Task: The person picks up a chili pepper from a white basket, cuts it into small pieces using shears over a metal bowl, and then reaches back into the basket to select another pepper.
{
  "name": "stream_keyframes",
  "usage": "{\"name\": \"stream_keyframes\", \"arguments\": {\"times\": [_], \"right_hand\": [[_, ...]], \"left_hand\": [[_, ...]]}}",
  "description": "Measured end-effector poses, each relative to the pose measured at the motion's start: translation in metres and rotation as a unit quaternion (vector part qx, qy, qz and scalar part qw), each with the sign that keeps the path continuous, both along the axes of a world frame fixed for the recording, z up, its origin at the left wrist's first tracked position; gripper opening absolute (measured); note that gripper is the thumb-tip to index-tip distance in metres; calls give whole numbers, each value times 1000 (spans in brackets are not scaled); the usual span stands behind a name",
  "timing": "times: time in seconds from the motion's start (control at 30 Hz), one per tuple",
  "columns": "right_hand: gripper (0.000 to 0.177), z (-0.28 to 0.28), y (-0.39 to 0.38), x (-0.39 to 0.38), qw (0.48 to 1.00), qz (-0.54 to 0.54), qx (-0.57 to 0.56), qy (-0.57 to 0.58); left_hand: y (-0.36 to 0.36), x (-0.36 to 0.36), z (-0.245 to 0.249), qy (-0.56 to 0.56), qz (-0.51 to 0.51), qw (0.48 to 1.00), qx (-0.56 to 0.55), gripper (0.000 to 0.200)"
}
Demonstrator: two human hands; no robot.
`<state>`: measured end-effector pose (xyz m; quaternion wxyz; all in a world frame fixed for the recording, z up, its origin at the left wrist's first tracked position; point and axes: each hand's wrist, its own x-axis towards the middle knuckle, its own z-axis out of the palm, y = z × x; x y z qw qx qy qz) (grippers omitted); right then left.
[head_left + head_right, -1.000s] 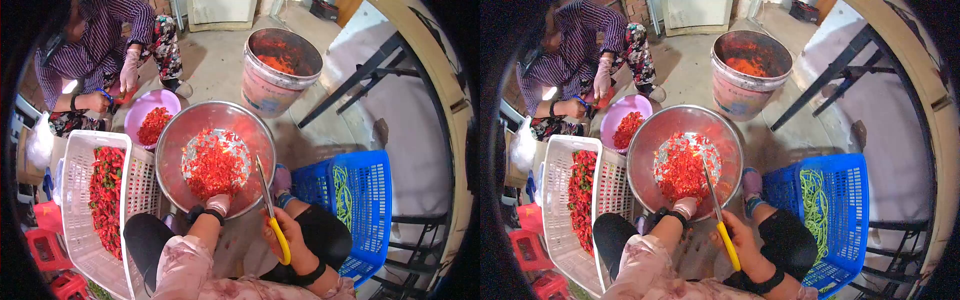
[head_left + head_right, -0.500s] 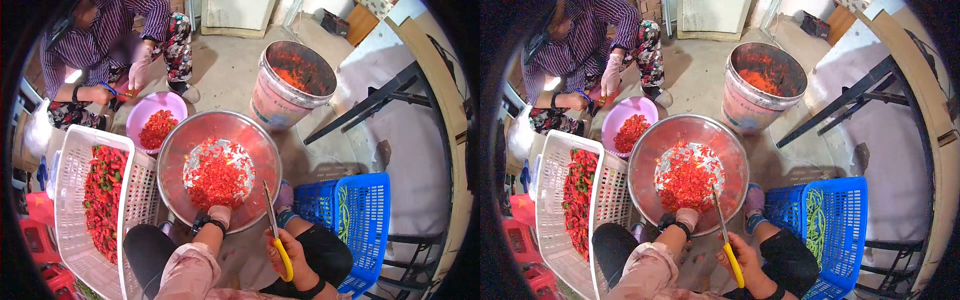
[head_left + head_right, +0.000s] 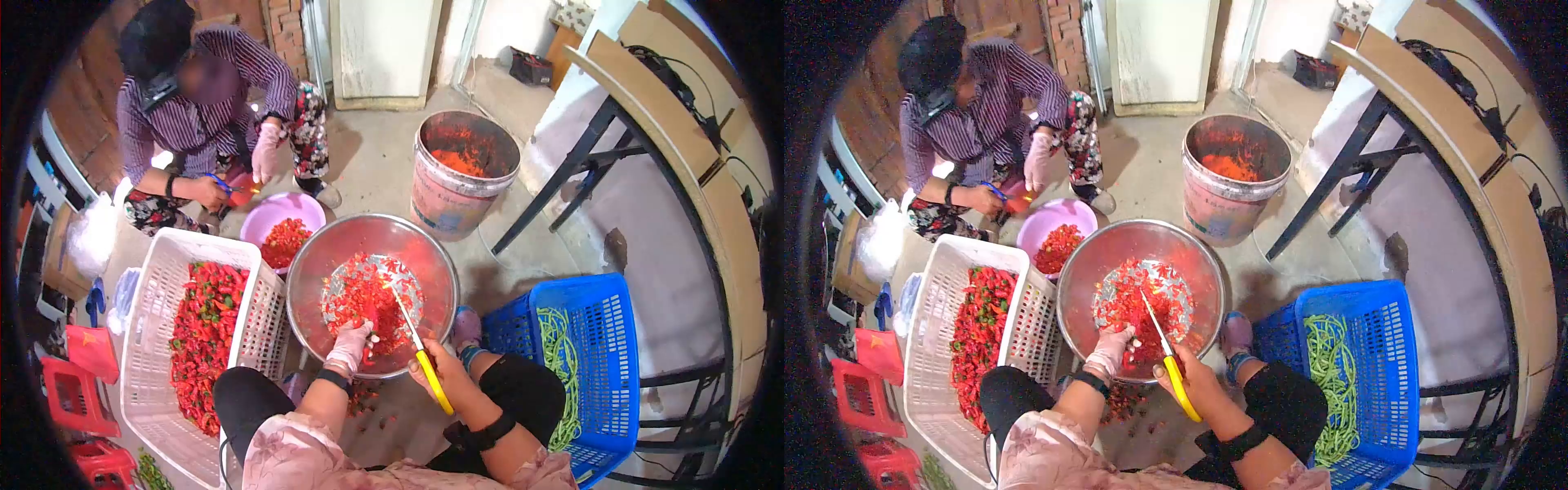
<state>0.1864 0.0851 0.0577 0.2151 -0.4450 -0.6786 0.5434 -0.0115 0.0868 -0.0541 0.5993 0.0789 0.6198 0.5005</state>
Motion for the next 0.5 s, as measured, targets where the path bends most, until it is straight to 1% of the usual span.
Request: {"name": "stream_keyframes", "arguments": {"times": [0.03, 0.1, 0.13, 0.17, 0.23, 0.27, 0.3, 0.37, 0.4, 0.5], "right_hand": [[48, -3, 1, -1, 1000, 4, 7, 6], [38, -10, 2, -5, 999, 36, 2, 40], [39, -12, 3, -9, 999, 42, -15, -5], [39, -12, 2, -9, 999, 48, -11, -1], [44, -2, 0, -11, 995, 81, 35, -54], [50, 9, -3, -13, 991, 85, 44, -97], [50, 8, -4, -14, 990, 89, 46, -96], [53, 3, -7, -18, 975, 116, 119, -145], [53, 6, -9, -21, 975, 120, 121, -143], [55, 12, -15, -29, 980, 93, 131, -120]], "left_hand": [[-5, -2, 13, 6, 4, 1000, 7, 6], [-15, -7, 31, -85, 37, 994, 61, 6], [-19, -7, 41, -85, 50, 993, 64, 8], [-24, -8, 50, -80, 55, 993, 69, 8], [-36, -9, 67, -130, 48, 981, 134, 7], [-41, -8, 75, -130, 53, 980, 142, 7], [-46, -7, 83, -128, 57, 980, 144, 7], [-55, -1, 97, -115, 59, 976, 178, 6], [-60, 2, 102, -128, 63, 975, 170, 5], [-69, 10, 106, -115, 55, 976, 179, 4]]}}
